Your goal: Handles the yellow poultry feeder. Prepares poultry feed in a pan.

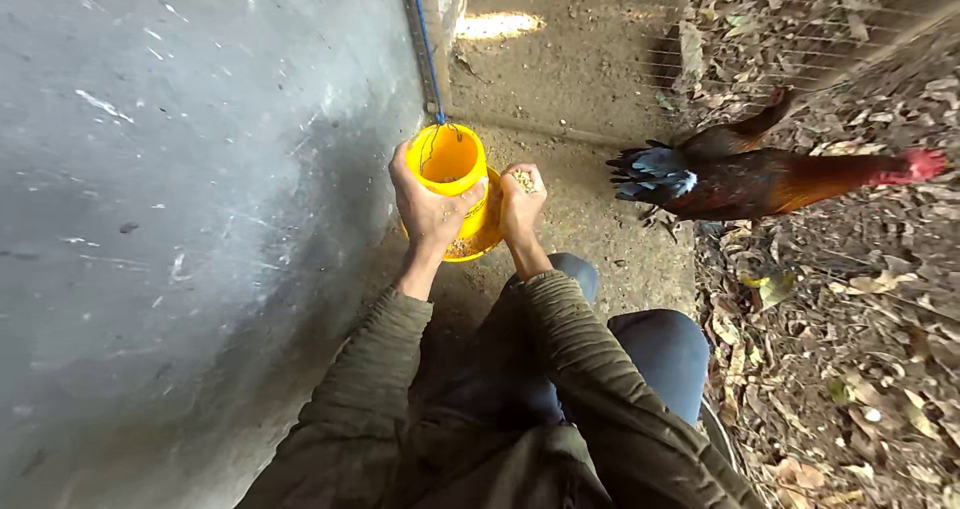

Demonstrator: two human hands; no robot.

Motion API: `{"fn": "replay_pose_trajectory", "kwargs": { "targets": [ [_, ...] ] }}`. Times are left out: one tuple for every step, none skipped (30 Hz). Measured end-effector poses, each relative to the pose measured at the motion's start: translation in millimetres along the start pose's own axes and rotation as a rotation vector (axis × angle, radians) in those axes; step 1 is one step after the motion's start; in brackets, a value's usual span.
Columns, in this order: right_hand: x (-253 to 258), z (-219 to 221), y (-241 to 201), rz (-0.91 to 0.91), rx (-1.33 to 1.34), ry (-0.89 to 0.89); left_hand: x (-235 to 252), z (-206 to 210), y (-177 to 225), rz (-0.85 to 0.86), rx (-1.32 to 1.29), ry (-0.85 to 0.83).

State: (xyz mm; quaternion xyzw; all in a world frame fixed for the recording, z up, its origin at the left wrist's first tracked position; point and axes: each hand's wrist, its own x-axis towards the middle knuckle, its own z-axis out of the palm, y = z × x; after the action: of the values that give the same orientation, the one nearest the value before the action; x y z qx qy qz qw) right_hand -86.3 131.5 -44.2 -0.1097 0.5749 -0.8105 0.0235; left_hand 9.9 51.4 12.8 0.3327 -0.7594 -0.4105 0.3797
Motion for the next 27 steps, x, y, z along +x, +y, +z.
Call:
{"fn": "replay_pose_trajectory", "kwargs": {
  "targets": [
    [-4, 4, 0, 0.005, 0.013, 0.036, 0, 1, 1, -0.007, 0.009, 0.019],
    [-9, 8, -1, 0.013, 0.029, 0.072, -1, 2, 3, -0.024, 0.021, 0.031],
    [-15, 11, -1, 0.015, 0.051, 0.103, -2, 3, 6, -0.046, 0.031, 0.038],
    [-20, 15, -3, 0.024, 0.074, 0.127, -2, 4, 8, -0.065, 0.041, 0.047],
    [-27, 18, -7, 0.051, 0.082, 0.142, -1, 5, 10, -0.076, 0.052, 0.061],
    [-35, 19, -13, 0.096, 0.066, 0.14, -1, 6, 11, -0.08, 0.061, 0.074],
    [-40, 21, -15, 0.115, 0.063, 0.148, -1, 7, 13, -0.083, 0.073, 0.087],
    [-42, 23, -15, 0.115, 0.075, 0.163, 0, 8, 14, -0.084, 0.084, 0.099],
    [-43, 25, -14, 0.114, 0.087, 0.175, 1, 8, 14, -0.088, 0.092, 0.105],
    [-41, 26, -12, 0.115, 0.092, 0.188, 1, 8, 14, -0.087, 0.095, 0.101],
    [-35, 27, -10, 0.108, 0.092, 0.201, 2, 7, 13, -0.081, 0.088, 0.09],
    [-26, 28, -7, 0.089, 0.086, 0.215, 2, 6, 12, -0.066, 0.073, 0.073],
    [-19, 26, -8, 0.096, 0.06, 0.203, 2, 3, 10, -0.053, 0.056, 0.049],
    [-15, 22, -16, 0.138, 0.011, 0.157, 1, 1, 7, -0.031, 0.037, 0.02],
    [-13, 17, -29, 0.208, -0.05, 0.082, 0, -3, 4, -0.002, 0.015, -0.015],
    [-8, 14, -38, 0.266, -0.092, 0.037, -1, -7, 1, 0.025, -0.011, -0.053],
    [5, 17, -37, 0.259, -0.088, 0.018, 0, -9, -1, 0.047, -0.029, -0.074],
    [24, 24, -27, 0.212, -0.037, 0.021, 0, -11, -3, 0.067, -0.056, -0.094],
    [38, 28, -20, 0.185, -0.007, -0.009, 0, -13, -6, 0.087, -0.083, -0.121],
    [46, 31, -16, 0.174, -0.006, -0.062, 1, -16, -10, 0.112, -0.105, -0.151],
    [50, 31, -15, 0.179, -0.05, -0.12, 1, -19, -14, 0.132, -0.122, -0.184],
    [52, 31, -18, 0.197, -0.143, -0.175, 2, -22, -17, 0.149, -0.138, -0.213],
    [52, 30, -23, 0.22, -0.273, -0.235, 3, -24, -20, 0.167, -0.159, -0.24],
    [52, 29, -31, 0.244, -0.415, -0.316, 4, -26, -23, 0.182, -0.188, -0.263],
    [54, 27, -37, 0.269, -0.538, -0.416, 5, -29, -26, 0.202, -0.219, -0.281],
    [56, 26, -44, 0.304, -0.635, -0.525, 7, -31, -29, 0.223, -0.247, -0.299],
    [59, 26, -51, 0.338, -0.706, -0.634, 8, -35, -31, 0.236, -0.275, -0.324]
  ]
}}
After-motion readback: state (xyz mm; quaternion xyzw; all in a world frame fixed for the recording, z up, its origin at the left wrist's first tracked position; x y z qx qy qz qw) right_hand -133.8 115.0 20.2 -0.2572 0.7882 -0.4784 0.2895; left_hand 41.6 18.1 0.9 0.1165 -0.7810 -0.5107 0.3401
